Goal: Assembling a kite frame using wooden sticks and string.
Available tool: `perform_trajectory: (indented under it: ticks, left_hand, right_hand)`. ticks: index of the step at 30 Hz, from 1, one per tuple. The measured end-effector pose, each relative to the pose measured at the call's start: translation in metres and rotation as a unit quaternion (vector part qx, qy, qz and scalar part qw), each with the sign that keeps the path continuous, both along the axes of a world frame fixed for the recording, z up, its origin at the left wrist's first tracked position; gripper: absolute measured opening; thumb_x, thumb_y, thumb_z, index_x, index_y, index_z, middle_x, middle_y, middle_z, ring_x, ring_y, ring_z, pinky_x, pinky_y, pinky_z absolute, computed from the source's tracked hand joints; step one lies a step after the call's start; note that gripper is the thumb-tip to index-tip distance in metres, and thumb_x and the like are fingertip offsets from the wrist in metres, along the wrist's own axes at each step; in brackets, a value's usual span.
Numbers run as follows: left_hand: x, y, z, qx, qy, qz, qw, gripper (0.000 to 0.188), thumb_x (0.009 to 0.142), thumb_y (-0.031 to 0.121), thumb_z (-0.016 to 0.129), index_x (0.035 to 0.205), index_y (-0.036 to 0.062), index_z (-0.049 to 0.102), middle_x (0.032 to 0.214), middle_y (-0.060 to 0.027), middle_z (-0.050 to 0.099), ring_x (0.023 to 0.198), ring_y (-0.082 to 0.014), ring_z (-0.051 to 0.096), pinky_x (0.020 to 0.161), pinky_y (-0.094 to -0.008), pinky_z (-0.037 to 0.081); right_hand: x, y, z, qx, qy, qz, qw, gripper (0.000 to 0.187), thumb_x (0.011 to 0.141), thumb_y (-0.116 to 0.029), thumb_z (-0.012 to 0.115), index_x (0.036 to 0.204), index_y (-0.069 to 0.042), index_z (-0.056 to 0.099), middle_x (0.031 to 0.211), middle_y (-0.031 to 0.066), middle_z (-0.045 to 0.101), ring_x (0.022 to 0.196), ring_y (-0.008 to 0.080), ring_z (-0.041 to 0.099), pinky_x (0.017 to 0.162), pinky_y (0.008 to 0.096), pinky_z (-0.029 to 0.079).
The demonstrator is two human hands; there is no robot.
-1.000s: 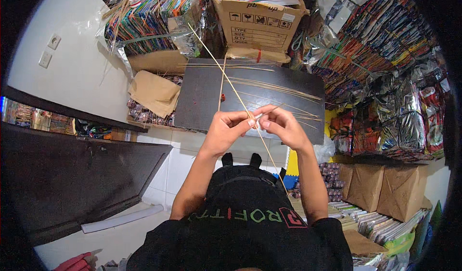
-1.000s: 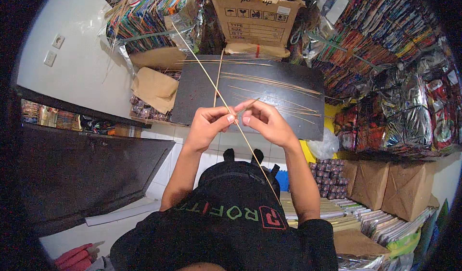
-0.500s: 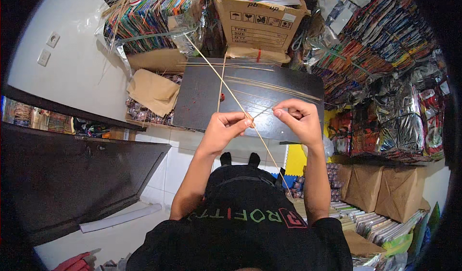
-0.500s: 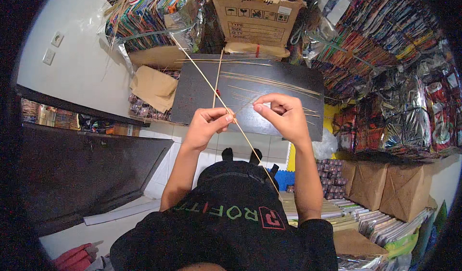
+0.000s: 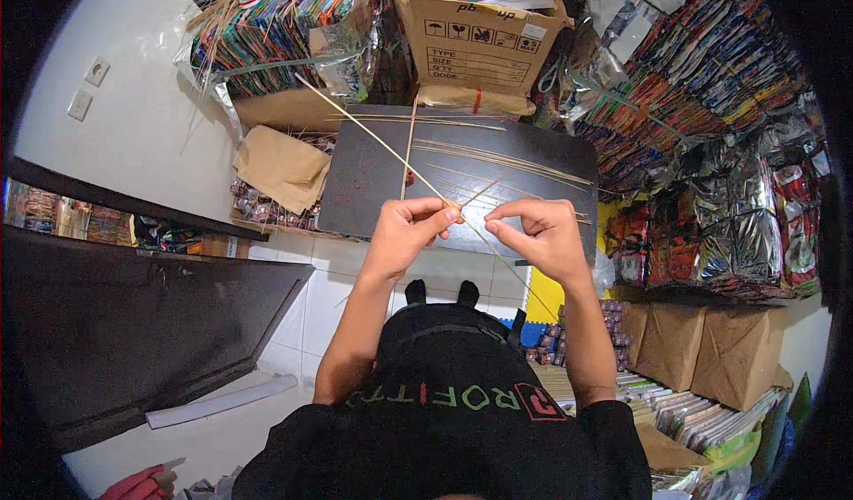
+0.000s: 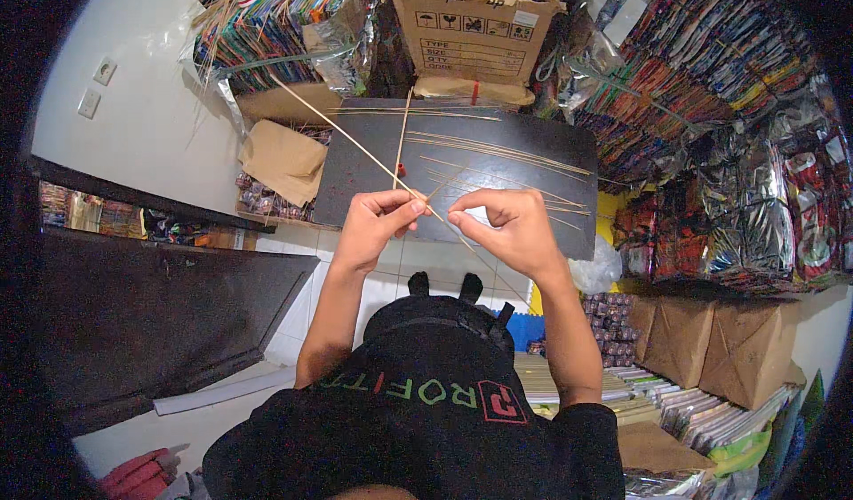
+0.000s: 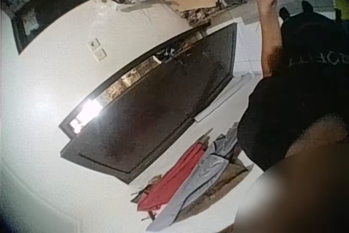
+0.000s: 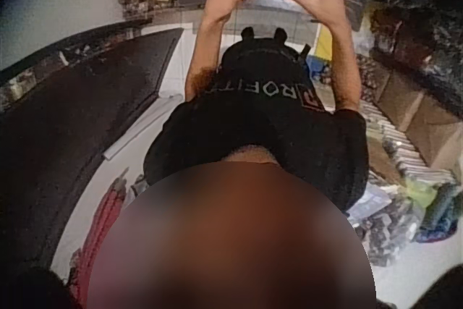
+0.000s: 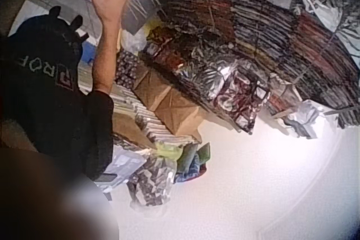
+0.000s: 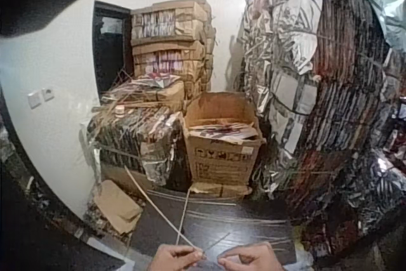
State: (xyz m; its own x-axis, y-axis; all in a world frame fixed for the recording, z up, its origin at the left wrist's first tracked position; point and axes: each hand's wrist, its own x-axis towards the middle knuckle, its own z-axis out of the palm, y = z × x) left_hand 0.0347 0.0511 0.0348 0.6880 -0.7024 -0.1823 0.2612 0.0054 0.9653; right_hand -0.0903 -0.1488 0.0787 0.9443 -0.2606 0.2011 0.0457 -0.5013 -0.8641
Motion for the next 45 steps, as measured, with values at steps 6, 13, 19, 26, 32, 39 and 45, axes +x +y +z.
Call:
perform_trajectory:
  ticks: [6,13,19,26,32,39,45]
  left_hand:
    - [-0.004,0.001,-0.002,0.003,0.011,0.006,1.000,0.022,0.094,0.018,0.075,0.106,-0.0008,0.076,0.092,-0.0048,0.076,0.073,-0.0055,0.062,0.061,-0.0198,0.045]
    - [-0.017,-0.006,-0.002,0.002,0.050,0.037,0.998,0.020,0.093,0.017,0.076,0.103,0.0002,0.078,0.092,-0.0061,0.076,0.081,-0.0110,0.070,0.066,-0.0231,0.052]
    - [-0.019,-0.011,-0.005,-0.002,0.074,0.044,0.996,0.019,0.094,0.015,0.075,0.104,-0.0006,0.078,0.092,-0.0068,0.076,0.081,-0.0112,0.071,0.066,-0.0229,0.054]
    - [-0.019,-0.014,-0.009,0.008,0.072,0.050,0.996,0.019,0.094,0.013,0.076,0.105,-0.0024,0.077,0.092,-0.0087,0.076,0.079,-0.0120,0.071,0.068,-0.0237,0.057]
    - [-0.016,-0.011,-0.012,0.000,0.055,0.030,0.998,0.020,0.095,0.014,0.074,0.106,-0.0015,0.075,0.093,-0.0066,0.075,0.080,-0.0096,0.069,0.067,-0.0224,0.053]
    - [-0.014,-0.008,-0.019,-0.031,0.029,0.014,0.999,0.018,0.097,0.014,0.072,0.107,-0.0012,0.072,0.092,-0.0045,0.074,0.077,-0.0057,0.061,0.067,-0.0221,0.048]
    - [-0.012,-0.005,-0.021,-0.025,0.014,0.025,0.999,0.018,0.096,0.013,0.071,0.106,-0.0018,0.072,0.092,-0.0038,0.074,0.077,-0.0057,0.061,0.068,-0.0223,0.048]
  right_hand:
    - [0.004,0.008,0.002,-0.056,0.005,0.019,0.998,0.014,0.085,-0.018,0.080,0.092,-0.007,0.080,0.056,0.0017,0.053,0.047,0.0078,0.038,0.047,0.0293,0.029]
    - [0.006,0.012,-0.009,-0.186,-0.028,0.007,0.982,0.013,0.087,-0.024,0.077,0.094,-0.013,0.077,0.079,0.0099,0.074,0.063,0.0270,0.069,0.058,0.0369,0.053]
    - [0.008,0.013,-0.015,-0.275,-0.061,0.017,0.959,0.011,0.089,-0.023,0.071,0.089,-0.012,0.073,0.080,0.0095,0.073,0.071,0.0296,0.071,0.059,0.0410,0.054]
    - [0.011,0.017,-0.013,-0.322,-0.014,0.027,0.946,0.014,0.090,-0.023,0.067,0.084,-0.011,0.069,0.076,0.0095,0.071,0.070,0.0300,0.070,0.059,0.0430,0.054]
    - [0.012,0.016,-0.015,-0.294,-0.044,0.021,0.955,0.015,0.093,-0.024,0.066,0.086,-0.012,0.071,0.078,0.0092,0.072,0.072,0.0292,0.072,0.060,0.0419,0.055]
    - [0.013,0.019,-0.012,-0.246,-0.064,0.021,0.967,0.012,0.090,-0.024,0.073,0.094,-0.012,0.073,0.084,0.0088,0.074,0.073,0.0291,0.071,0.062,0.0405,0.055]
    - [0.010,0.017,-0.011,-0.225,-0.033,0.021,0.973,0.012,0.088,-0.023,0.075,0.093,-0.012,0.073,0.086,0.0089,0.073,0.073,0.0307,0.070,0.063,0.0409,0.054]
